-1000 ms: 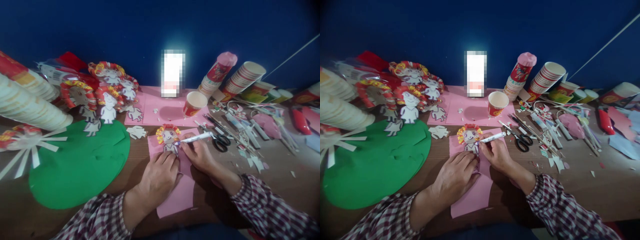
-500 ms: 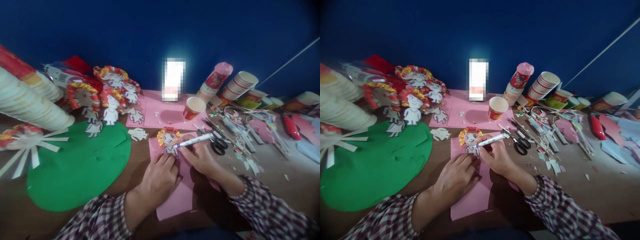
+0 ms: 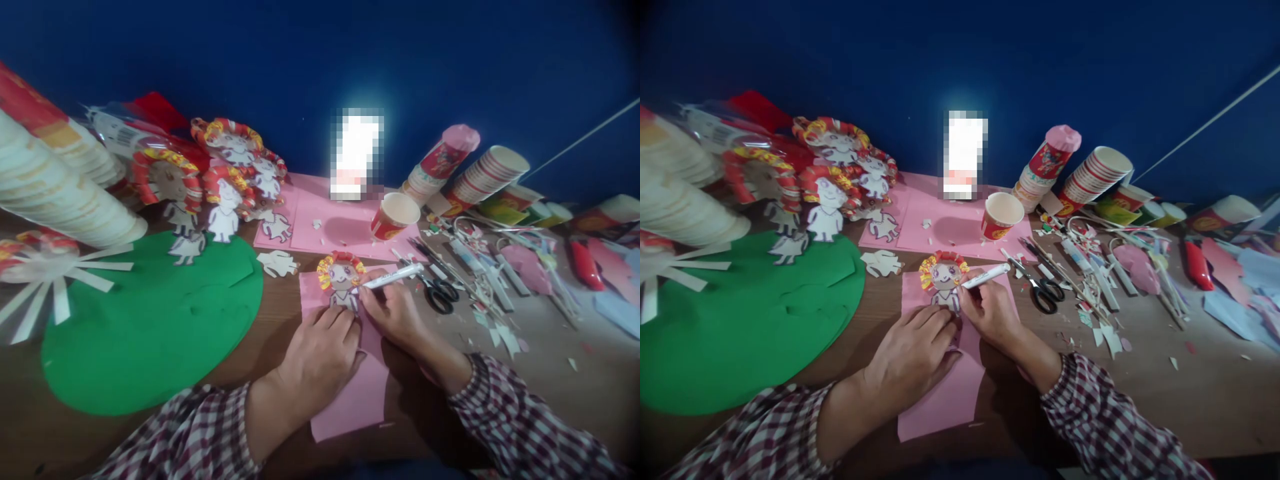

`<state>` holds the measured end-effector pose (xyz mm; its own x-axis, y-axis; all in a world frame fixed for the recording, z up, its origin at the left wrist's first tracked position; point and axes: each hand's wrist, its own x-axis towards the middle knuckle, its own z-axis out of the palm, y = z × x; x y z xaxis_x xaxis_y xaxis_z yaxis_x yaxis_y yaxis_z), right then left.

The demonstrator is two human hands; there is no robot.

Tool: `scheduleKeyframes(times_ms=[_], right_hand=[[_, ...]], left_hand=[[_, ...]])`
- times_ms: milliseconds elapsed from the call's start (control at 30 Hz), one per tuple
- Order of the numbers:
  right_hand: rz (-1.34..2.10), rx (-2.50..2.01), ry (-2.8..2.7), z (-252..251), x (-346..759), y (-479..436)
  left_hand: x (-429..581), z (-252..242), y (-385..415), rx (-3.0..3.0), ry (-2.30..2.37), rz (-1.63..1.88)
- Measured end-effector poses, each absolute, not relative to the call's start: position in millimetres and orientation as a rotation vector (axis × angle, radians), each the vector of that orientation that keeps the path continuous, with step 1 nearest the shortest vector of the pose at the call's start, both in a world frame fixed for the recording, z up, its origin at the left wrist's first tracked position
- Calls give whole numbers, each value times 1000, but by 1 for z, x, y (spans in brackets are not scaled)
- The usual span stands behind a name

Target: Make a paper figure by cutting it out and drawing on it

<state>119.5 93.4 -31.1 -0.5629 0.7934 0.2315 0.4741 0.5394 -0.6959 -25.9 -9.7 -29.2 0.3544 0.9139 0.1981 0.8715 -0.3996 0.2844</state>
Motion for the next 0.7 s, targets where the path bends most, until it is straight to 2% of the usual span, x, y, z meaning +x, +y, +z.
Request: scheduleKeyframes(times_ms=[700], right_hand=[[749,-1029,-2301,-36,121,95]], left_hand=[[-25,-30,-9,2446,1651,467]])
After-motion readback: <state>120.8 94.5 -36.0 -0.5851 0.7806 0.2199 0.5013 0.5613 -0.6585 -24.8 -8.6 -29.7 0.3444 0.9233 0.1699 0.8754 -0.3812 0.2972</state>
